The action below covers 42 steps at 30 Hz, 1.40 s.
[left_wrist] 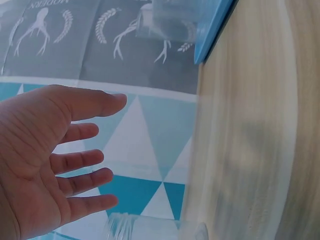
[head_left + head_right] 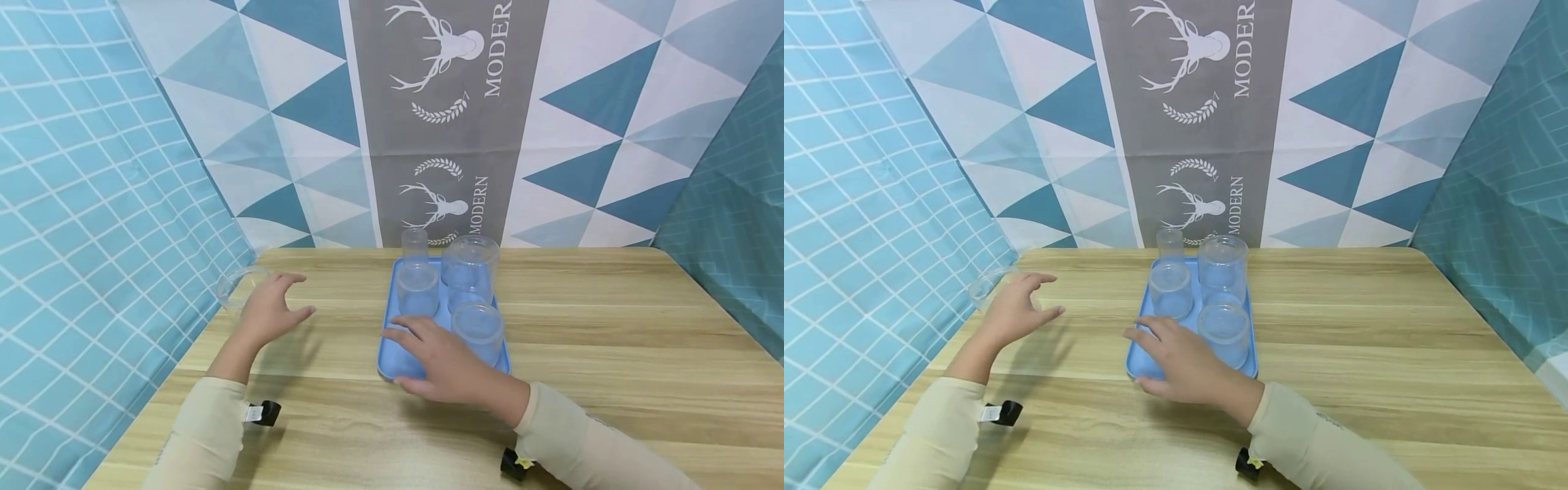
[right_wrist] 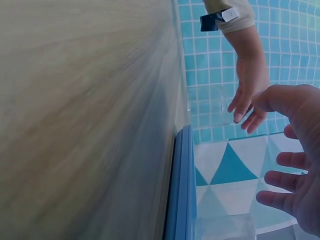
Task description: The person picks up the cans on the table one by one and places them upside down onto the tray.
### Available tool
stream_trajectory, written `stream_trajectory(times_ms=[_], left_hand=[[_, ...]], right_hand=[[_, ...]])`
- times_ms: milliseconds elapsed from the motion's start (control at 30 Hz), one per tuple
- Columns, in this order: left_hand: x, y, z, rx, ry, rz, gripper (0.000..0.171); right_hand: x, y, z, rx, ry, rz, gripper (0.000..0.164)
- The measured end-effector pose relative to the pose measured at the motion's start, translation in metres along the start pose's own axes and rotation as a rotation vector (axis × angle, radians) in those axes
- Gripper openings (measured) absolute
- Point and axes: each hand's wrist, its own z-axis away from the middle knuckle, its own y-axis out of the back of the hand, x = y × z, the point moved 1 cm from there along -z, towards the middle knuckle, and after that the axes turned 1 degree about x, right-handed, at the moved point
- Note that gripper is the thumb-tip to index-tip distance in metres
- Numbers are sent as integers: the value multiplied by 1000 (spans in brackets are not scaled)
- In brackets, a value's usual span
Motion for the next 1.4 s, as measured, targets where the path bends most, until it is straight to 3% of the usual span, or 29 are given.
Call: stream_trajectory(times_ms=[333, 533, 933, 1233, 1400], left_hand=[[-13, 12, 0, 62, 92, -31, 54], [-16, 25, -2, 56, 154, -23, 53], [-38, 52, -15, -43, 135, -42, 61], [-55, 56, -20, -120, 116, 2, 69], [-61, 58, -22, -160, 123, -22, 74]], right_hand=[[-2, -8, -8, -86, -90, -72, 73], [-4, -16, -16, -151, -138, -119, 78], [-2, -29, -26, -216, -267, -143, 82], [0, -35, -33, -232, -346, -203, 85], [1, -39, -36, -235, -382, -213, 86]])
